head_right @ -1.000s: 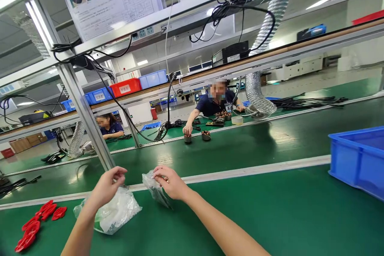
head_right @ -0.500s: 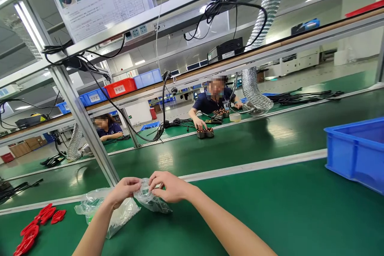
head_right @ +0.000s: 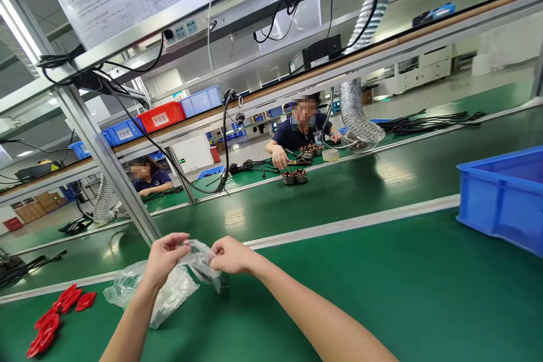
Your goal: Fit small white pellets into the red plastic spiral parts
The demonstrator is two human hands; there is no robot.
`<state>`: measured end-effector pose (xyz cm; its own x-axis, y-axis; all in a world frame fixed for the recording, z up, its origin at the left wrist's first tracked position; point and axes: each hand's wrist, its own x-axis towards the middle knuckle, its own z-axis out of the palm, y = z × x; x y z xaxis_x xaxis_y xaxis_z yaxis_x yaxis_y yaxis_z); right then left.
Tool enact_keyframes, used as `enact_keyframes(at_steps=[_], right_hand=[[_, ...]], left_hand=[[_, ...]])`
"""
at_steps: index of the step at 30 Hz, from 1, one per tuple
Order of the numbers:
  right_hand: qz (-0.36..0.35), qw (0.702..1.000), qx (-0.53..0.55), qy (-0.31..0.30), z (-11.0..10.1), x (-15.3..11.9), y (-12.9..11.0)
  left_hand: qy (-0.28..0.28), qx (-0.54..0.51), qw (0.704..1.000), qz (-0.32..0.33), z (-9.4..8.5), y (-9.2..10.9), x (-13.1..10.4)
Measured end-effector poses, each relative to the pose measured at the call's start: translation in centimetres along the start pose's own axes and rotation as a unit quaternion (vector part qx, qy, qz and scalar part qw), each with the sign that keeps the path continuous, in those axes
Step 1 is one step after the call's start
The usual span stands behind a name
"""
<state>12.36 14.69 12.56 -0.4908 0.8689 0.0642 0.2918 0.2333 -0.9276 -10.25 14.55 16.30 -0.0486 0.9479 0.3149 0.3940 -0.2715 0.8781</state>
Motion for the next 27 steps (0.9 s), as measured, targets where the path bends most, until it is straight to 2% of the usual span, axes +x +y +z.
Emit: enact_keyframes(at_steps=[3,5,8,13,15,17,21,23,27], right_hand=[[-0.006,0.987,-0.071,0.142,-0.1,-0.3,-0.9],[-0.016,0.978,-0.093,0.188,-0.4,-0.6,-1.4],[-0.020,0.984,-0.079,0.159,-1.4,-0.9,-1.5],[0.003,0.999,-0.031,0.016,-3.6,-1.3,-1.1],[-0.002,0.999,-0.038,-0.019,-4.1,-1.4,-1.1],[-0.002,0.998,-0.055,-0.016,-4.1,-1.4,-1.1],[-0.005,0.992,-0.098,0.084,-3.6,-1.5,-1.5],[-0.020,0.988,-0.104,0.110,-3.5,-1.8,-1.7],[-0.066,0.991,-0.099,0.065,-3.6,-2.6,-1.6]], left_hand=[[0.037,0.022,0.999,0.017,0.3,0.1,-0.4],[0.030,0.030,0.999,0.012,0.6,0.3,-0.7],[0.002,0.029,1.000,-0.006,0.8,0.8,-1.0],[-0.060,0.051,0.996,-0.039,0.4,1.1,-0.7],[-0.089,0.073,0.992,-0.047,0.4,0.9,-0.7],[-0.105,0.088,0.990,-0.044,0.4,0.9,-0.8],[-0.117,0.086,0.989,-0.030,0.5,1.2,-1.1],[-0.116,0.067,0.991,-0.029,0.5,1.3,-1.1],[-0.114,0.023,0.992,-0.051,0.8,1.0,-0.7]])
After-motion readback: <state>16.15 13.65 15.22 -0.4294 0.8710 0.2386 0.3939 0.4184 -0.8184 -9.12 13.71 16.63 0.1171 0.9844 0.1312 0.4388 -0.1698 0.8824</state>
